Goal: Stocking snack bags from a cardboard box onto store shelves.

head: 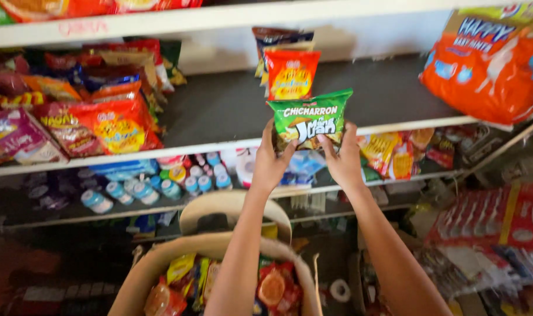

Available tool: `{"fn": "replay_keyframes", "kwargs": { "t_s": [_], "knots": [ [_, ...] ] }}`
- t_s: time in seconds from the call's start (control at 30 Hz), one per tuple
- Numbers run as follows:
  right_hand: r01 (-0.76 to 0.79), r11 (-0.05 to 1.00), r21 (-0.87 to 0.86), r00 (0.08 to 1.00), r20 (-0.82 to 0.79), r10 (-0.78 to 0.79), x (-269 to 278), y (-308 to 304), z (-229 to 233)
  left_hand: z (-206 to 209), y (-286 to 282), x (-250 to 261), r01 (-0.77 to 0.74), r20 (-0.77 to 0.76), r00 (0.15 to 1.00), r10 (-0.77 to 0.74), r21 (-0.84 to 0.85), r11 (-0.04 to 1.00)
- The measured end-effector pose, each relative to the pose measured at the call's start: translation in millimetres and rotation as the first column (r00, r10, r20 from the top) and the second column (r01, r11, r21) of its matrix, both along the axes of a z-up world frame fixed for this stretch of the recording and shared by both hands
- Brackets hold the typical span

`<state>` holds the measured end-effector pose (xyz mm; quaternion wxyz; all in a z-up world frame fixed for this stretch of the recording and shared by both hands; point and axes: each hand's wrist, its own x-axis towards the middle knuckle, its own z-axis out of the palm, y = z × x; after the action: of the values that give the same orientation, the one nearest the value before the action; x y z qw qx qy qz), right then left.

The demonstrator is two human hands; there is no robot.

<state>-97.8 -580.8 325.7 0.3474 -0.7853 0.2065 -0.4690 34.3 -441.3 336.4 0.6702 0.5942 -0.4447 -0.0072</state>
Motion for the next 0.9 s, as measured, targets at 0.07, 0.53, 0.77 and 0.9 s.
{"fn": "replay_keyframes", "kwargs": {
  "t_s": [0.07,0.53,0.77,0.9],
  "knots": [
    [-0.019,0.985,0.171,1.000,-0.014,0.021,11,-6,29,1,-25,9,-0.033,0.030,0.999,0.033,-0.005,0.999],
    [0.256,0.860,-0.441,0.952,-0.039,-0.303,74,-53,-25,11,-67,45,-0.441,0.076,0.896,0.437,0.253,0.861],
    [0.208,0.792,-0.574,0.917,-0.167,-0.361,69,-52,-19,-7,-68,47,-0.573,0.357,0.772,0.526,0.032,0.819],
    [0.215,0.788,-0.576,0.932,-0.121,-0.343,69,-71,-49,-15,-51,29,-0.551,0.310,0.786,0.534,-0.038,0.834]
  ]
}}
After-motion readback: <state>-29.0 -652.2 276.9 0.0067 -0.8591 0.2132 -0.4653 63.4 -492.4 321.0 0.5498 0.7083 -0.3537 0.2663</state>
